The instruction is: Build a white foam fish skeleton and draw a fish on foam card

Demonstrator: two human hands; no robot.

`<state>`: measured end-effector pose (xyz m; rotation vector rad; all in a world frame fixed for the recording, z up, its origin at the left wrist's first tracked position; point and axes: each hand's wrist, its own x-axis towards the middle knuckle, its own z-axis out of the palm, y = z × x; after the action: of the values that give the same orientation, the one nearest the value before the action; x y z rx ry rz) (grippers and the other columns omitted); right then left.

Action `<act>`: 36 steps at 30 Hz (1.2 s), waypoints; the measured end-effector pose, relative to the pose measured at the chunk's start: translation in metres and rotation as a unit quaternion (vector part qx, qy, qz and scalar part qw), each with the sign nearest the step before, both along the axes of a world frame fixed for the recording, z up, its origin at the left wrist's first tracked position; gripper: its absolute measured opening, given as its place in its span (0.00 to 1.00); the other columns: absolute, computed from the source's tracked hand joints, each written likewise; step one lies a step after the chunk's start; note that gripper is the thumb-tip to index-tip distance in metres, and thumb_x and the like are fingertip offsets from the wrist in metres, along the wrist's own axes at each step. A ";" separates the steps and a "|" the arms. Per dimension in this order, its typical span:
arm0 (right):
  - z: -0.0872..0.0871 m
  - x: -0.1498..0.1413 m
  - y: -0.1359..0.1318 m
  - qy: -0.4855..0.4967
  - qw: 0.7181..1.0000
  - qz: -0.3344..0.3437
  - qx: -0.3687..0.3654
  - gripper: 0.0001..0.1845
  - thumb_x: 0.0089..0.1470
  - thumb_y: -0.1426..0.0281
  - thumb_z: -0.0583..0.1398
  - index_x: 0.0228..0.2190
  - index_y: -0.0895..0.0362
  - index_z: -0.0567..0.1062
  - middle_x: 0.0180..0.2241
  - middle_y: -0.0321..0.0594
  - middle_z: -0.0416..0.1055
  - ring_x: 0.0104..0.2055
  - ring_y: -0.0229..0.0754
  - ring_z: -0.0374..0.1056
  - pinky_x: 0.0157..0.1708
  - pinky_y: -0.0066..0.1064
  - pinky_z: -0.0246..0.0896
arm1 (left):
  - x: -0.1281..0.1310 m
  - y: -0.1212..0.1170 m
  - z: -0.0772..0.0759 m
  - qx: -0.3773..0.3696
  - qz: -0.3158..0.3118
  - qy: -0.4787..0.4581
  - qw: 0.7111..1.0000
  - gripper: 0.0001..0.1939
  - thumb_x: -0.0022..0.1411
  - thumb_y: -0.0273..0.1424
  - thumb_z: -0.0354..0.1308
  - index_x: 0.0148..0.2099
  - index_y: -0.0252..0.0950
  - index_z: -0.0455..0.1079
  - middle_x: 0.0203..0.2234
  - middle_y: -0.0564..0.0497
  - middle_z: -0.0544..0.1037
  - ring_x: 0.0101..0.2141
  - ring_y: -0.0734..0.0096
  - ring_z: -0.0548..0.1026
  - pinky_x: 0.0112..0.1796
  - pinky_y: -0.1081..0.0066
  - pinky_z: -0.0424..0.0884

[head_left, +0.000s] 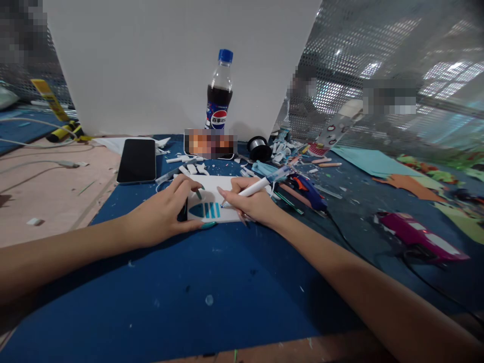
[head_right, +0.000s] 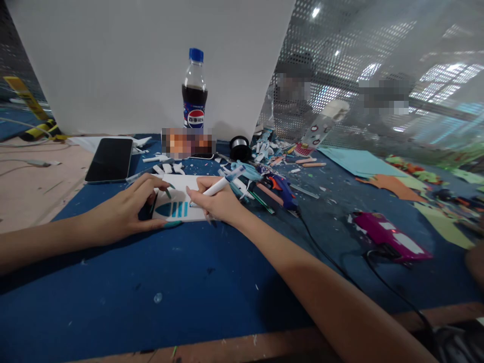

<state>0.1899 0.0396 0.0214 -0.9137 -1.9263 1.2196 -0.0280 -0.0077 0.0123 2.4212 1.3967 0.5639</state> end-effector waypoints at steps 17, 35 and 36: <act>0.000 -0.001 0.000 -0.006 1.000 0.001 0.017 0.25 0.53 0.65 0.62 0.15 0.55 0.54 0.08 0.24 0.52 0.09 0.29 0.55 0.09 0.20 0.47 | 0.000 0.000 0.000 0.005 -0.004 -0.004 1.000 0.29 0.59 0.52 0.51 0.54 0.37 0.55 0.50 0.42 0.62 0.40 0.58 0.71 0.38 0.58 0.72; 0.001 0.002 0.000 -0.005 1.000 0.022 -0.013 0.23 0.52 0.68 0.62 0.15 0.56 0.56 0.08 0.24 0.53 0.08 0.27 0.54 0.06 0.18 0.46 | 0.000 -0.001 0.001 -0.001 0.001 -0.009 1.000 0.27 0.59 0.51 0.51 0.53 0.39 0.55 0.48 0.44 0.63 0.38 0.61 0.70 0.38 0.60 0.72; 0.001 0.002 0.000 -0.006 1.000 0.022 -0.011 0.23 0.52 0.68 0.62 0.15 0.56 0.56 0.08 0.24 0.53 0.09 0.27 0.54 0.06 0.18 0.46 | 0.000 -0.001 0.001 -0.002 0.000 -0.009 1.000 0.27 0.59 0.51 0.51 0.53 0.40 0.55 0.48 0.44 0.63 0.37 0.61 0.70 0.37 0.59 0.72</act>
<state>0.1919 0.0392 0.0227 -0.8960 -1.9564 1.2646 -0.0282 -0.0090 0.0131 2.4083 1.3884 0.5813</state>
